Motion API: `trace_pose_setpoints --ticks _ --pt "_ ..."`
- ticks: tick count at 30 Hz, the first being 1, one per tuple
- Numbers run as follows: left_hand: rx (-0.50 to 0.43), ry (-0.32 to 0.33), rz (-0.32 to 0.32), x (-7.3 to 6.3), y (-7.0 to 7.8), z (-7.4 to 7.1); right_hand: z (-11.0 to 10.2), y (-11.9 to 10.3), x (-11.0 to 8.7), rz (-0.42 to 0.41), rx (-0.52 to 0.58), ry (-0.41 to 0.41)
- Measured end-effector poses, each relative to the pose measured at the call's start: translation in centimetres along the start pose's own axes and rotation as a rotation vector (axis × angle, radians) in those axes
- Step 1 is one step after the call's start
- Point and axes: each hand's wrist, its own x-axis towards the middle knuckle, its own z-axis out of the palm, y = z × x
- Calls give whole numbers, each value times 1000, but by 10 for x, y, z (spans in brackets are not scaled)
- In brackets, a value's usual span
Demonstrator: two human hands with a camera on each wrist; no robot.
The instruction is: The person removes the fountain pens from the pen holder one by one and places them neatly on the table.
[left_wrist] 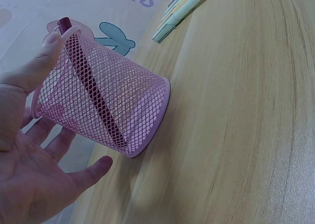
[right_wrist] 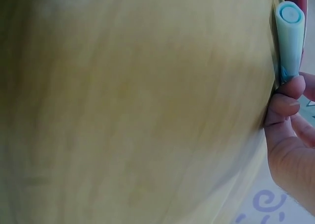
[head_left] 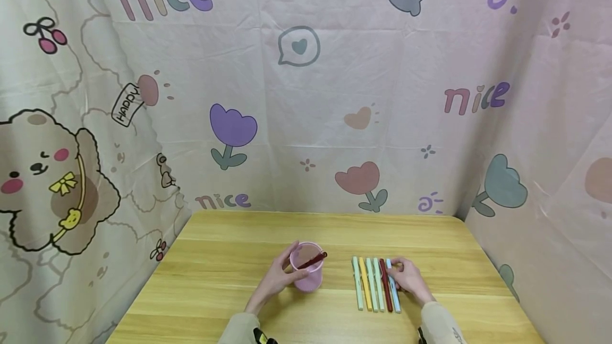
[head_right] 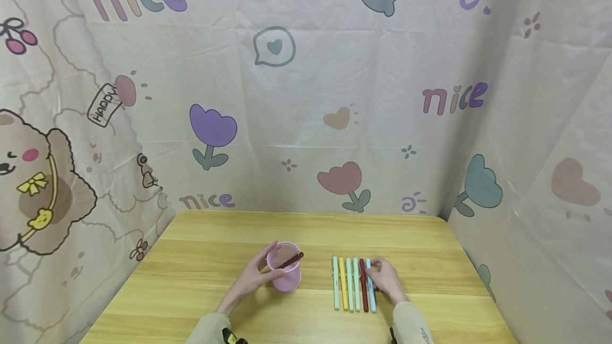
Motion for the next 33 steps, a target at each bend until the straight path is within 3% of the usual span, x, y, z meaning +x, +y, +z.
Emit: trace_pose_setpoints --ticks 33 --pt "10 -6 -21 2 0 -1 -6 -9 -8 -64 53 124"
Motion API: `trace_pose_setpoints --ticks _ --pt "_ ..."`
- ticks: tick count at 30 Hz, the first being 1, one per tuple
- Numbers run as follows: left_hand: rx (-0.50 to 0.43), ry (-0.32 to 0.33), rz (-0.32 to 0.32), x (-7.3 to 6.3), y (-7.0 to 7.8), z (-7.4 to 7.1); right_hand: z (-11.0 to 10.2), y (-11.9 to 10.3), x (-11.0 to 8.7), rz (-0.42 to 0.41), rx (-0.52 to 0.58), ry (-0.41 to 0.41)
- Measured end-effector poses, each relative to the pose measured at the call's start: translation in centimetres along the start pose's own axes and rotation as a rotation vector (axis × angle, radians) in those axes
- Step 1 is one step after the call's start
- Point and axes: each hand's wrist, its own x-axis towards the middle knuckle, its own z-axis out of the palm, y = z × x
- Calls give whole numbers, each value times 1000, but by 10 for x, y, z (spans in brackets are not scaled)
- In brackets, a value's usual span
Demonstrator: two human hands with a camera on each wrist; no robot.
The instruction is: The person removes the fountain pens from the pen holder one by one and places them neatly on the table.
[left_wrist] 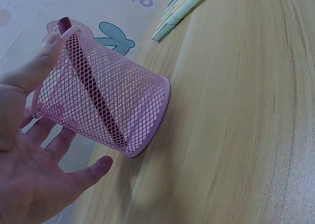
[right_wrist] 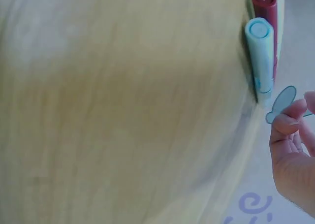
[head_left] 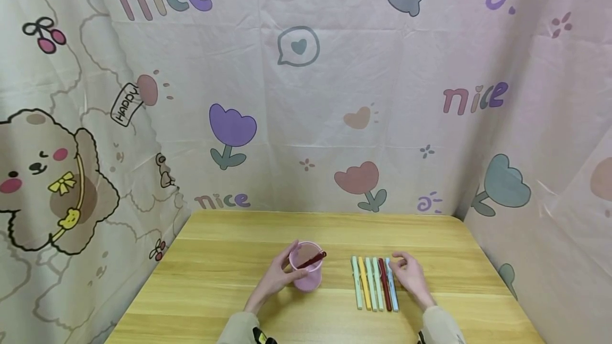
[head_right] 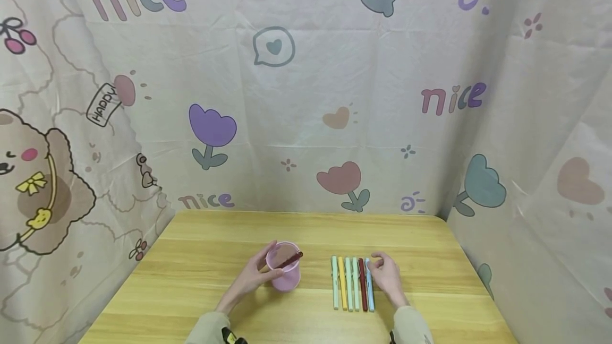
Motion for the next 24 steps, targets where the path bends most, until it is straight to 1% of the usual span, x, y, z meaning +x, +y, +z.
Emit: trace_pose_setpoints --ticks 5,11,21,24 --pt "-10 -8 0 0 -1 0 2 -8 -2 -1 18 27" --pt "3 -4 4 0 -1 -1 7 -19 -5 -48 30 75" --pt "4 7 2 -1 1 1 18 -38 -10 -132 68 96" --pt "6 8 0 0 0 1 21 -43 -12 -154 82 86"
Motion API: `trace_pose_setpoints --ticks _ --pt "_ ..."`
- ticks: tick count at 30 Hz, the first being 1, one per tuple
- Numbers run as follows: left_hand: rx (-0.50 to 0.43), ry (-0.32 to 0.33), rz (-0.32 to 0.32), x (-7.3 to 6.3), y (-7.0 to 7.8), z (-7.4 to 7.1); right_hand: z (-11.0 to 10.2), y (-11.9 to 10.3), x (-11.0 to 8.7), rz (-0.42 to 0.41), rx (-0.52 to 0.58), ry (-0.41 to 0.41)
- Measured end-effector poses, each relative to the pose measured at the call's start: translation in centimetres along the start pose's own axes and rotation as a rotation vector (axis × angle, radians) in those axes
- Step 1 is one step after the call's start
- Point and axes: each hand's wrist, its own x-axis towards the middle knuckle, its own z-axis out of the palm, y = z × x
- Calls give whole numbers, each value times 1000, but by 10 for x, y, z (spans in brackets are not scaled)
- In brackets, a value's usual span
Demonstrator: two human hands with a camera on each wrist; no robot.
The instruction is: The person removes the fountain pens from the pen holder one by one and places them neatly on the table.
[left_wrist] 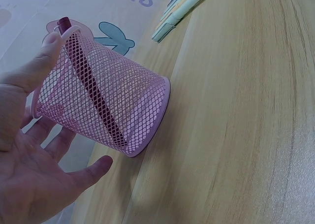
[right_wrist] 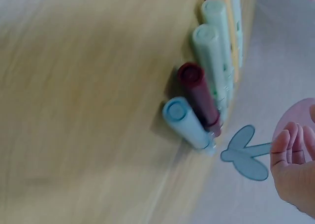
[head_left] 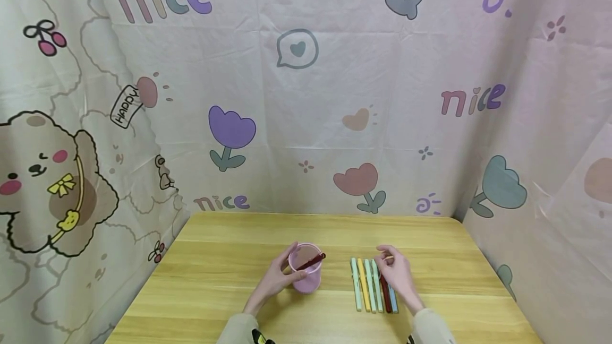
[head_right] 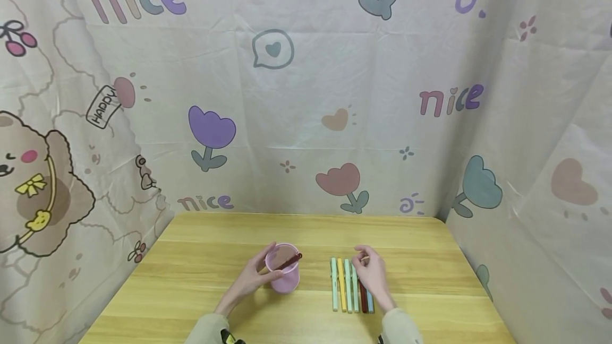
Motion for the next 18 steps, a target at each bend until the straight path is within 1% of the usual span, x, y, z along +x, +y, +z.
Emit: trace_pose_setpoints --ticks 11,18 --pt "-4 -9 7 0 0 0 22 -21 -5 -44 58 -89" --pt "-3 -10 12 -1 0 0 38 -31 -7 -73 74 -153"
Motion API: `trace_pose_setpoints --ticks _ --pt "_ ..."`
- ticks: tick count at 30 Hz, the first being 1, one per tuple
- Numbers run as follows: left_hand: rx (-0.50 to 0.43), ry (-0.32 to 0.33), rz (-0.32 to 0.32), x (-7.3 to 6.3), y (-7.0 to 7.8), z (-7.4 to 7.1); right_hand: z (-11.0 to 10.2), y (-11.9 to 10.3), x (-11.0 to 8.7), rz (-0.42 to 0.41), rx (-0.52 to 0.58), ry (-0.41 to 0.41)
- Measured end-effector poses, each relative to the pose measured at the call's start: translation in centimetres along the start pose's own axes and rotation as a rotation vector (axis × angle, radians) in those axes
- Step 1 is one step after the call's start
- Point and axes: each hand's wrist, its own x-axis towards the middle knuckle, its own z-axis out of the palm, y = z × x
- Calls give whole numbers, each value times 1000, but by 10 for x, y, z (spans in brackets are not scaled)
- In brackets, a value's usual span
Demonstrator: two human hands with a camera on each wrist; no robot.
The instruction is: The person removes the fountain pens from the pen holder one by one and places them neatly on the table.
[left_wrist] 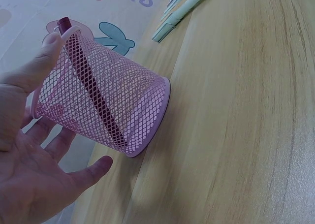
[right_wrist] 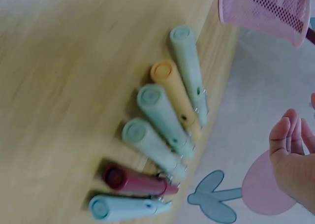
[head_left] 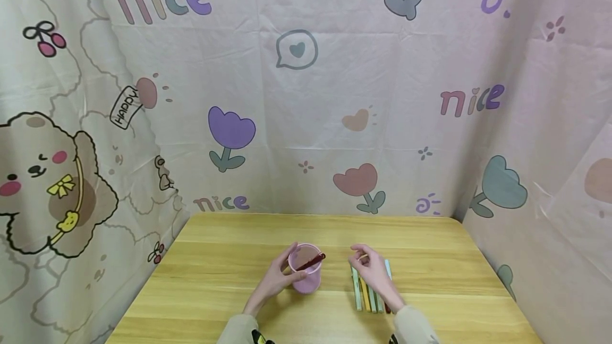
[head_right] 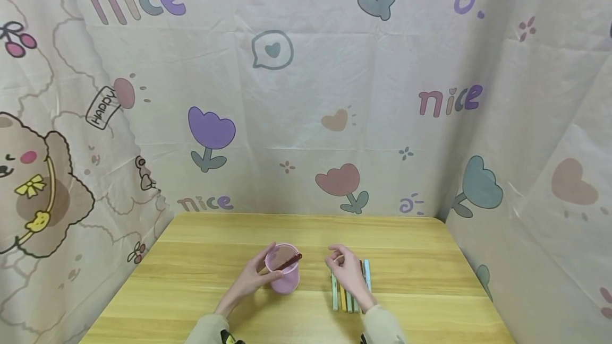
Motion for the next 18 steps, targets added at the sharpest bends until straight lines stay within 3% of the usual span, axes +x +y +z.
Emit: trace_pose_setpoints --ticks 18 --pt "2 1 2 0 -2 0 31 -12 4 -105 56 -162"
